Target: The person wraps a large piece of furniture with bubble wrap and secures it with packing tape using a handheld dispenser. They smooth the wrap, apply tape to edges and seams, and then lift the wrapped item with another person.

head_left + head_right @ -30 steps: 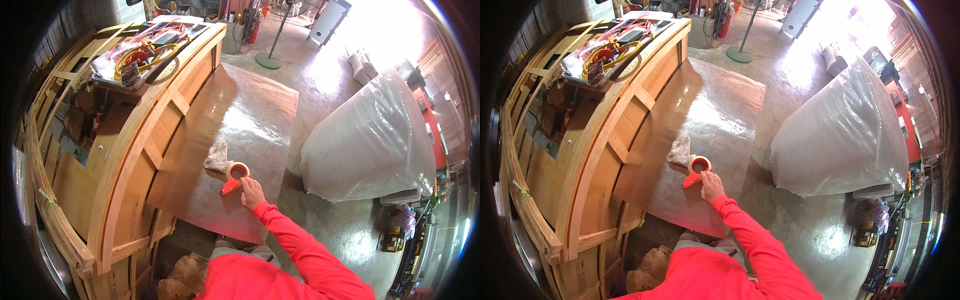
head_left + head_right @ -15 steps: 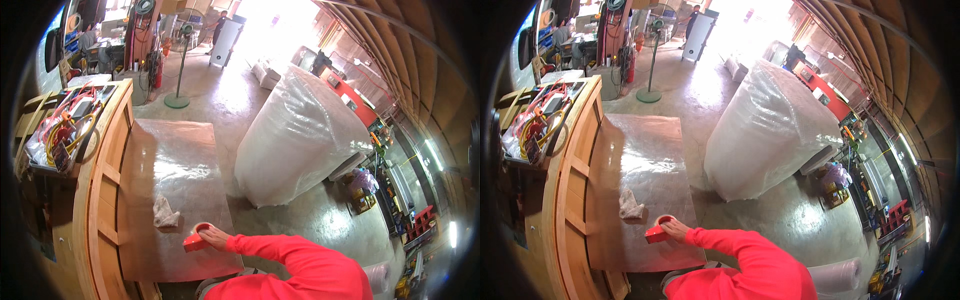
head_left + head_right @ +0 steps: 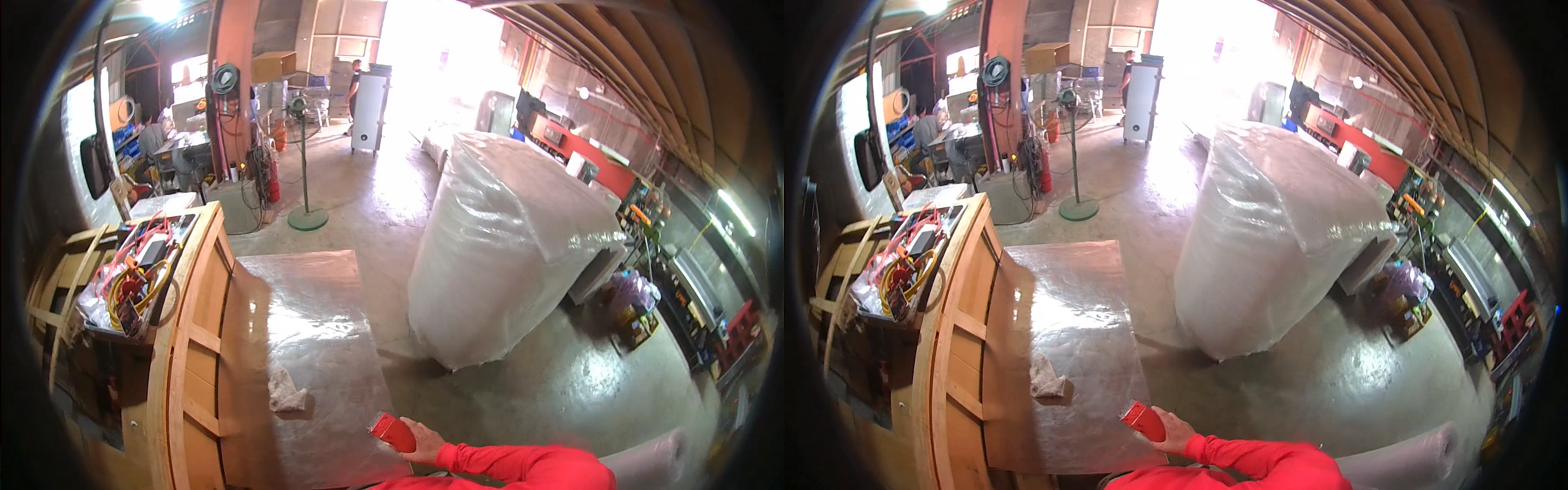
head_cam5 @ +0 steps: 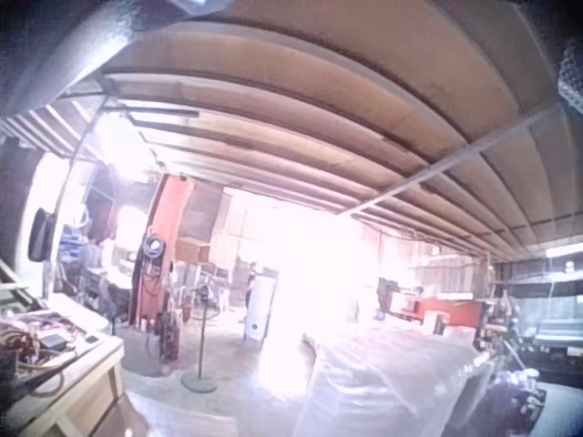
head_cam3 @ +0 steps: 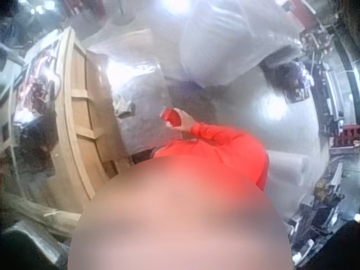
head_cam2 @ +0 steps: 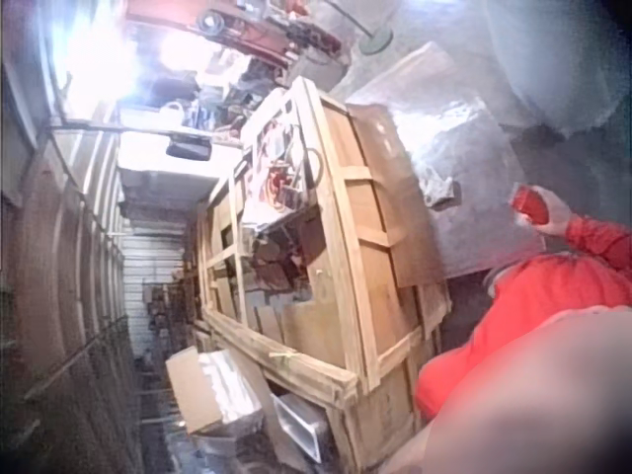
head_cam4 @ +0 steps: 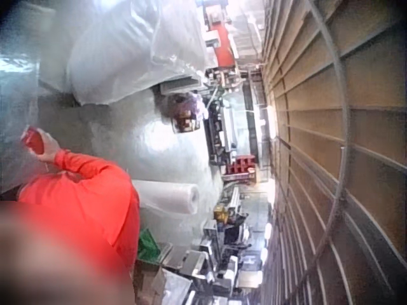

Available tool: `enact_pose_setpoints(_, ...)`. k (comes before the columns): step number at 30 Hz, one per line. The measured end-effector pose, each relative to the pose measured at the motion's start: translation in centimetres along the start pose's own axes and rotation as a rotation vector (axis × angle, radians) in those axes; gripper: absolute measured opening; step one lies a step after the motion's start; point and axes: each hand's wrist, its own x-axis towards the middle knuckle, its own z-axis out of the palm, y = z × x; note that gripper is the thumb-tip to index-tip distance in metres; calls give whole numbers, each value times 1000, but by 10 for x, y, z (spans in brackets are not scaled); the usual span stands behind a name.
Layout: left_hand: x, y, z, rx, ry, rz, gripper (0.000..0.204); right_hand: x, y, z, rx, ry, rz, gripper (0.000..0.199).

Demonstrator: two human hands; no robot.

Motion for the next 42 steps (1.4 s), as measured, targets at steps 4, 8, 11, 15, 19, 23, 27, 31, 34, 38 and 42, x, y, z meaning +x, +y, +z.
enact_pose_setpoints(4,-35,55,51,35,-136,125,58,-54,23,-39,118,168,-20,91)
enact_pose_setpoints(8,-69,159,112,19,-402,378,60,-121,58,-72,180,397,-43,92)
enact_pose_setpoints(11,-106,249,178,-181,-705,365,56,-168,70,-86,190,519,-72,95)
enact_pose_setpoints(15,-158,335,257,-65,-927,230,51,-215,92,-115,190,555,51,92)
enact_pose_setpoints(19,-180,369,305,-102,-999,110,37,-233,119,-145,128,687,-45,92)
enact_pose_setpoints(23,-176,395,350,-158,-1042,97,26,-233,152,-176,94,718,-9,94)
enact_pose_setpoints(27,-180,448,397,0,-953,410,25,-223,199,-204,123,671,82,95)
enact_pose_setpoints(31,-197,528,428,-27,-1017,593,23,-196,262,-236,4,1001,-109,92)
enact_pose_setpoints(34,-222,584,444,-244,-1044,641,25,-187,296,-277,410,1058,-330,98)
enact_pose_setpoints(38,-253,641,473,-434,-1071,674,28,-198,327,-349,951,940,-196,110)
enact_pose_setpoints(42,-262,670,496,-397,-1032,701,26,-199,346,-379,1556,790,-141,104)
